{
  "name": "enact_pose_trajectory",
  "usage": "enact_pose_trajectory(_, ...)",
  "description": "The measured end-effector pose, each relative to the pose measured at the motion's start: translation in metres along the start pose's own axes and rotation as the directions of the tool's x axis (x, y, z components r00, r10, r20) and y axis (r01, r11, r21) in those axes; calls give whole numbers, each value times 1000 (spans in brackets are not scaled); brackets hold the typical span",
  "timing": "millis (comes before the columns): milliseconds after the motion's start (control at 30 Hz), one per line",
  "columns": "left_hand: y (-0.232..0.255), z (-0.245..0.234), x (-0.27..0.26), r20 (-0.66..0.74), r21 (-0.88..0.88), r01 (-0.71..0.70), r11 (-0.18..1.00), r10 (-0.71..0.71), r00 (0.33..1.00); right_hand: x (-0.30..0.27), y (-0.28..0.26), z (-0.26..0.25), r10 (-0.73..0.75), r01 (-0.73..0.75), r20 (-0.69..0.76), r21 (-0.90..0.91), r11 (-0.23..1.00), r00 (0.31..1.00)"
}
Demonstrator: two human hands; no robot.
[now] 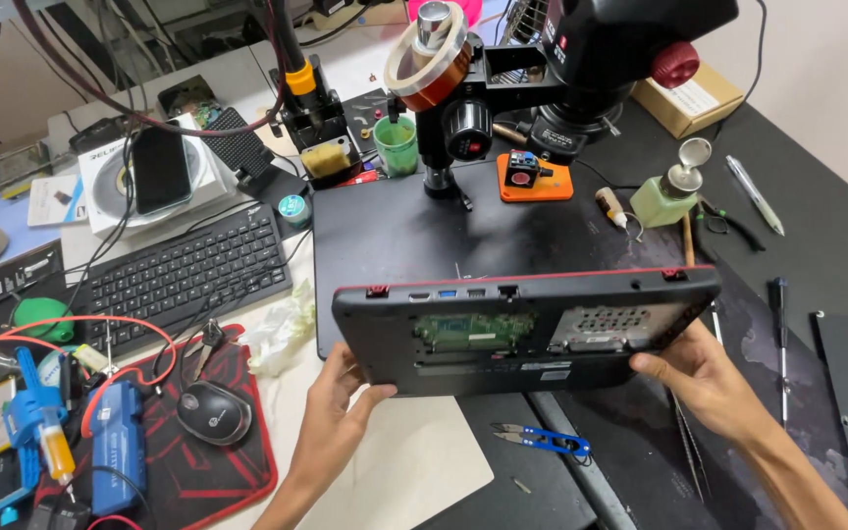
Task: The person works on a disassembled laptop, using a screwdriver to remove screws from the motherboard area. They then detach a small component, flip the laptop over to access the underside, and continue manipulating internal parts and screws.
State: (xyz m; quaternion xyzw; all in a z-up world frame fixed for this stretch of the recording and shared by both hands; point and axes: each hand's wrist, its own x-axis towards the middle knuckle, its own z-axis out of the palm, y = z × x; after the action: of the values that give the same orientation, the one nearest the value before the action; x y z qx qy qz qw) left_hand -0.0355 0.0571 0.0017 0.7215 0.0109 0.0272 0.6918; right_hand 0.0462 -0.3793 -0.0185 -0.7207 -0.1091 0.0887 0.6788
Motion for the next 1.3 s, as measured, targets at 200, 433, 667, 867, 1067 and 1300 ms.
enact_pose_trajectory(200, 6, -2, -5, -1, 177, -52, 983, 53, 999, -23, 18, -47, -63, 62, -15, -61, 996, 998)
enact_pose_trajectory(433, 61, 16, -15, -36, 146, -344, 928, 352, 935, -13, -104, 11, -223, 222, 10, -156, 963, 975)
enact_pose_trajectory(667, 151, 79, -9, 191, 742, -617, 263, 799, 570, -16, -114, 16, -186, 186, 17, -201, 962, 982)
enact_pose_trajectory(867, 158, 153, 13, 450, 724, -681, 111, 672, 588, -13, -116, 21, -198, 189, -30, -202, 961, 980)
enact_pose_trajectory(1067, 145, 186, 28, 352, 735, -652, 186, 717, 601, -21, -67, -1, -96, 71, -149, -163, 984, 984)
enact_pose_trajectory(1300, 144, 184, 39, 324, 703, -665, 252, 718, 616, -5, -98, 35, -74, 112, -203, 187, 976, 976)
